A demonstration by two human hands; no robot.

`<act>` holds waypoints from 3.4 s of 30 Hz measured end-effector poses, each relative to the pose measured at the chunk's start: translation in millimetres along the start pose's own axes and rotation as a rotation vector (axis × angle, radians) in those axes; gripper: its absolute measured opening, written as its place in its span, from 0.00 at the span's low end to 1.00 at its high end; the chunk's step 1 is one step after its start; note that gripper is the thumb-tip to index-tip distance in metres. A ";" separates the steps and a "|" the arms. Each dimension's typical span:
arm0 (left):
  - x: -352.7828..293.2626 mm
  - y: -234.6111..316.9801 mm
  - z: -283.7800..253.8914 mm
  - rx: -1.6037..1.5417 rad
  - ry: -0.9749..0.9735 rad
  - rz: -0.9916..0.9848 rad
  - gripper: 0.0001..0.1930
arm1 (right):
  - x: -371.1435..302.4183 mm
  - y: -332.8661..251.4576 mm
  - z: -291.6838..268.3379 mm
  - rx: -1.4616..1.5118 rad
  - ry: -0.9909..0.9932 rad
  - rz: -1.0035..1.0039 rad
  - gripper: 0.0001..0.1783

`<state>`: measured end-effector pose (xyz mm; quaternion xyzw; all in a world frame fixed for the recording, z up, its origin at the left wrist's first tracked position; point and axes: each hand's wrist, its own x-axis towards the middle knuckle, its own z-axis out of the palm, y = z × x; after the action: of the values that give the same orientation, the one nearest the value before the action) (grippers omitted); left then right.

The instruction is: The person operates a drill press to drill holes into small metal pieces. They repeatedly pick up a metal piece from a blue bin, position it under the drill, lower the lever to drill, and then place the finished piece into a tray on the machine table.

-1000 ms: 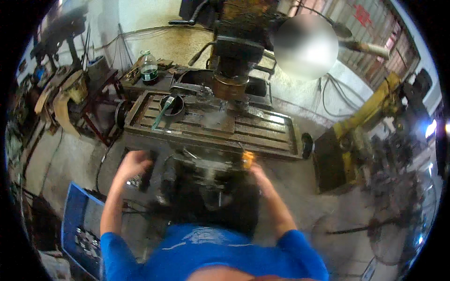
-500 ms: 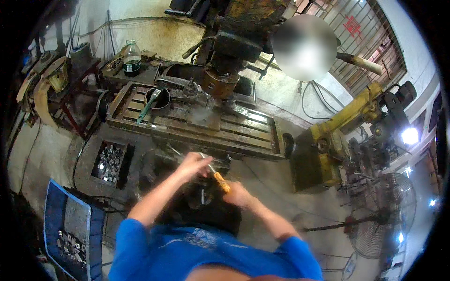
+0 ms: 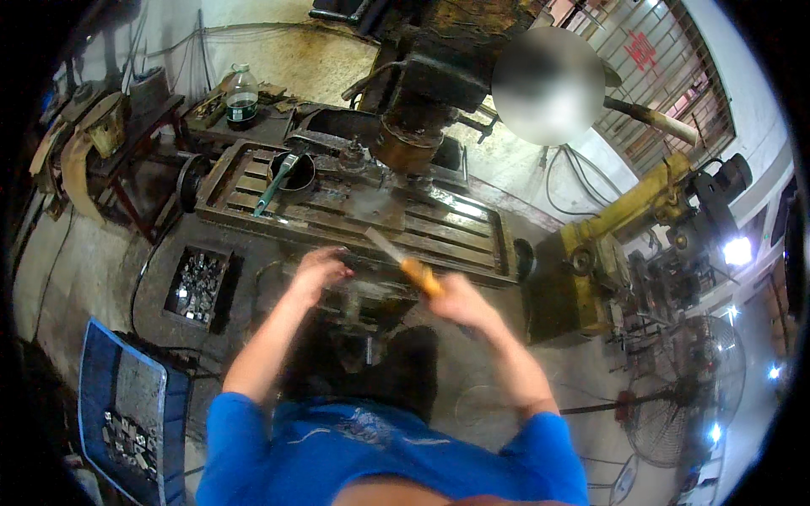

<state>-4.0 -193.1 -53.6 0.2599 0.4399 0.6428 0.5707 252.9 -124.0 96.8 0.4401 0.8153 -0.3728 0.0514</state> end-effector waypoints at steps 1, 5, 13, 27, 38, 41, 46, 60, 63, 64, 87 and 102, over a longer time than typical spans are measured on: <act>-0.7 2.1 -7.1 0.028 0.001 0.019 0.19 | 13.9 -2.2 -6.6 -0.144 0.126 0.021 0.16; -15.2 18.4 -19.8 0.068 0.018 0.026 0.19 | 94.2 13.5 -9.0 -0.471 0.420 -0.015 0.20; -44.8 31.6 -48.8 0.053 0.143 0.051 0.17 | 145.9 -5.2 -7.1 -0.342 0.500 0.098 0.20; -46.0 13.6 -41.4 0.033 0.102 -0.001 0.16 | 38.7 1.7 53.6 -0.079 -0.049 -0.318 0.12; -154.6 26.5 -104.7 0.202 0.487 0.173 0.13 | 21.3 -40.6 134.5 0.179 -0.450 -0.426 0.10; -253.3 71.2 -139.0 0.388 0.744 0.178 0.16 | 21.8 -49.5 141.0 0.255 -0.503 -0.571 0.12; -446.3 50.2 -295.7 0.682 1.426 0.168 0.22 | 25.8 -53.7 145.9 0.163 -0.445 -0.655 0.15; -520.6 14.8 -324.9 1.368 1.597 -0.890 0.18 | 18.4 -68.4 154.2 0.063 -0.388 -0.561 0.15; -519.3 18.4 -317.5 1.474 1.608 -0.829 0.18 | 20.5 -62.0 155.9 0.117 -0.375 -0.573 0.14; -516.6 21.9 -313.8 1.422 1.680 -0.714 0.18 | 20.0 -61.4 156.1 0.098 -0.345 -0.609 0.14; -209.2 105.6 -114.8 0.096 0.526 0.356 0.17 | 4.5 -80.9 112.2 -0.047 -0.259 -0.687 0.17; -48.2 62.4 -18.0 0.212 0.102 0.132 0.13 | -7.1 18.9 64.4 -0.090 0.126 -0.529 0.07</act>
<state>-40.3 -241.9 -0.4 0.3141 0.5155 0.6415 0.4734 255.8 -164.5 42.9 0.2316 0.9192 -0.3087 -0.0791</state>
